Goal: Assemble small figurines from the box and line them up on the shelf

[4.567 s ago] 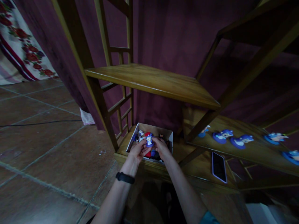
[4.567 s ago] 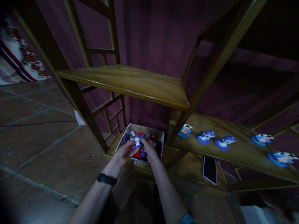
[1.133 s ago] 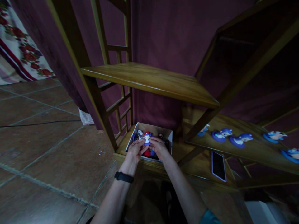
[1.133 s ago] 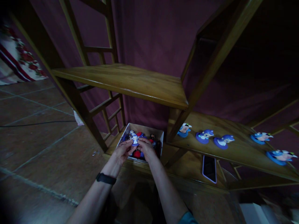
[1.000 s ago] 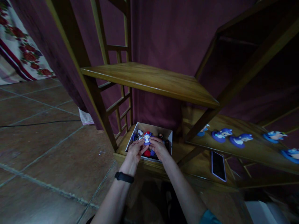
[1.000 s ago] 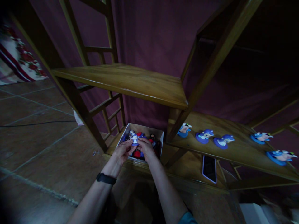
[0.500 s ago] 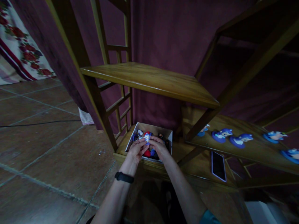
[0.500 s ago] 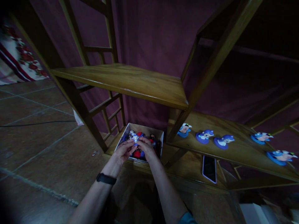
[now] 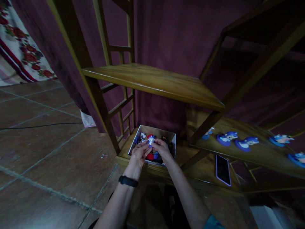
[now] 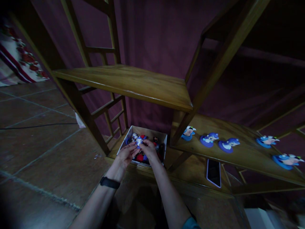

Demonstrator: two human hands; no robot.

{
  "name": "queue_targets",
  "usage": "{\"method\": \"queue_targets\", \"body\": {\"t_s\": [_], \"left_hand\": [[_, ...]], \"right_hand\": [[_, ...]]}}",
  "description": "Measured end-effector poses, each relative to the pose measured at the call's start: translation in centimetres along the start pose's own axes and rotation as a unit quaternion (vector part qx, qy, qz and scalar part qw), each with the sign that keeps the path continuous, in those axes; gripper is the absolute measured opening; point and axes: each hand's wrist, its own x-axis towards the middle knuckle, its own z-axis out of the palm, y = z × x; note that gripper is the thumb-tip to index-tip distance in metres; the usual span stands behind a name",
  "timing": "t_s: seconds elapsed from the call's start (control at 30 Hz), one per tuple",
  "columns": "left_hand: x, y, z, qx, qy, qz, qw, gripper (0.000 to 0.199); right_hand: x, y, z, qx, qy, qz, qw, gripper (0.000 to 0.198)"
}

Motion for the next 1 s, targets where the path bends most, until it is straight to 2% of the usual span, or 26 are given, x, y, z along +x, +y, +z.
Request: {"method": "queue_targets", "body": {"t_s": [0.3, 0.43, 0.57, 1.0], "left_hand": [[0.2, -0.3, -0.1, -0.046, 0.002, -0.045, 0.998, 0.014], [0.3, -0.4, -0.2, -0.054, -0.003, -0.047, 0.997, 0.016], [0.3, -0.4, -0.1, -0.06, -0.008, -0.052, 0.997, 0.018], [0.3, -1.0, 0.1, -0.065, 0.015, -0.021, 0.998, 0.02]], "right_hand": [[0.3, 0.1, -0.5, -0.005, 0.001, -0.011, 1.0, 0.026], [0.4, 0.2, -0.6, 0.005, -0.011, -0.01, 1.0, 0.028], [0.3, 0.1, -0.6, 0.022, 0.007, 0.0, 1.0, 0.029], [0.5, 1.0, -0.2, 0.032, 0.018, -0.015, 0.999, 0.03]]}}
